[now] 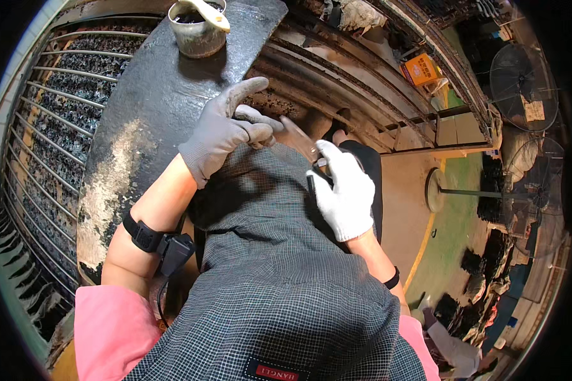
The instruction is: Applying black adhesive or paint to the edges of a shoe sole using a brush and then placing the shoe back onto a conveyor belt.
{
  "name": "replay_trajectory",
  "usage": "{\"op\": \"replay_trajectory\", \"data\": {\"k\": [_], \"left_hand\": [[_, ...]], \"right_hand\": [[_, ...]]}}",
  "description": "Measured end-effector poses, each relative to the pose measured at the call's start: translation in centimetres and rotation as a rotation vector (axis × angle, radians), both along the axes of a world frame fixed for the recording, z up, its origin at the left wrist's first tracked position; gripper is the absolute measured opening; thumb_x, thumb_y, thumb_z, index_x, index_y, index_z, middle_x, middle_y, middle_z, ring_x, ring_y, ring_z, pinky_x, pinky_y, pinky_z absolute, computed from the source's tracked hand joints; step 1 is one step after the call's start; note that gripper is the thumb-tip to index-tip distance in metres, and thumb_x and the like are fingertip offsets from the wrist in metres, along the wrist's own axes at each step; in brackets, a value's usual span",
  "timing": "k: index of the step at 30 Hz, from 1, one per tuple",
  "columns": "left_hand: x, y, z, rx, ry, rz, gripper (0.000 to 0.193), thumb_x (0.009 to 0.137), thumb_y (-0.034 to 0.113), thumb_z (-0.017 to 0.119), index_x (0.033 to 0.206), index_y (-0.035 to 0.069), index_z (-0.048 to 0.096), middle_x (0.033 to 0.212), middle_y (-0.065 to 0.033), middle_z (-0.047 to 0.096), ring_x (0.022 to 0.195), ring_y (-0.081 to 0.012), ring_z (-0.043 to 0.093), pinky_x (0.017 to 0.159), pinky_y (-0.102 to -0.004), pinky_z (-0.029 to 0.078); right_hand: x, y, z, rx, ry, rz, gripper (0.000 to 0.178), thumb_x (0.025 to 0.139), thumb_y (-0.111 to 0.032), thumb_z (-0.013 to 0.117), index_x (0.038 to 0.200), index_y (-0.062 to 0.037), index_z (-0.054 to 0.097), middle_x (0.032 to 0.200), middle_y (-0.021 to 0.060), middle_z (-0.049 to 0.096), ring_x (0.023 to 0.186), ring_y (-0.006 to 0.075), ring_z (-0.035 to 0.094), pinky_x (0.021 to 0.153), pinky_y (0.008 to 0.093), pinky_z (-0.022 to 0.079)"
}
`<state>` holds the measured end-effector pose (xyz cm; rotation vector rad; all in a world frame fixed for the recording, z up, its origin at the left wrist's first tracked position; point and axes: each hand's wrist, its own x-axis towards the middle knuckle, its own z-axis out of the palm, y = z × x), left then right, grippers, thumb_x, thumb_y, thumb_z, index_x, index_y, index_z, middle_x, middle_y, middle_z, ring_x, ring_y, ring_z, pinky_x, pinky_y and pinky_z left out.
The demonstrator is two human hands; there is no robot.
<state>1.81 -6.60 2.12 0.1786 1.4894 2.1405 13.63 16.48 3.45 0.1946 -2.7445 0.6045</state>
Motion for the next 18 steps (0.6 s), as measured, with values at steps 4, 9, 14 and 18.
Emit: {"op": "replay_trajectory", "data": {"k": [4, 9, 14, 18], "left_hand": [[0.13, 0.09, 0.46, -0.047, -0.007, -0.031, 0.080, 0.083, -0.009, 0.071, 0.156, -0.002, 0.038, 0.099, -0.0183, 0.076, 0.083, -0.0191, 0.073, 0.075, -0.0292, 0.059], [-0.26, 0.25, 0.14, -0.024, -0.011, 0.028, 0.084, 0.083, -0.008, 0.072, 0.158, -0.002, 0.035, 0.100, -0.0182, 0.076, 0.083, -0.0194, 0.074, 0.074, -0.0283, 0.059], [-0.23, 0.38, 0.27, -0.004, 0.013, 0.018, 0.085, 0.083, -0.009, 0.072, 0.158, -0.002, 0.034, 0.100, -0.0171, 0.076, 0.084, -0.0196, 0.074, 0.074, -0.0281, 0.059], [-0.16, 0.38, 0.25, -0.004, 0.022, 0.023, 0.087, 0.082, -0.010, 0.072, 0.159, -0.001, 0.034, 0.100, -0.0176, 0.076, 0.085, -0.0193, 0.074, 0.075, -0.0277, 0.059]], "right_hand": [[0.07, 0.82, 0.26, 0.015, -0.003, -0.125, 0.048, 0.083, -0.019, 0.080, 0.128, -0.0114, 0.068, 0.090, 0.0079, 0.067, 0.077, 0.0260, 0.067, 0.071, 0.0358, 0.056], [-0.59, 0.34, 0.29, -0.008, 0.044, 0.012, 0.049, 0.081, -0.020, 0.082, 0.128, -0.0121, 0.069, 0.092, 0.0080, 0.069, 0.080, 0.0252, 0.069, 0.073, 0.0348, 0.057], [-0.43, 0.11, 0.50, 0.007, 0.019, 0.049, 0.053, 0.077, -0.020, 0.084, 0.128, -0.0119, 0.069, 0.093, 0.0081, 0.069, 0.082, 0.0252, 0.070, 0.075, 0.0352, 0.057], [-0.44, 0.16, 0.40, 0.039, 0.027, 0.059, 0.054, 0.077, -0.020, 0.084, 0.128, -0.0120, 0.069, 0.091, 0.0081, 0.068, 0.081, 0.0253, 0.069, 0.075, 0.0355, 0.057]]}}
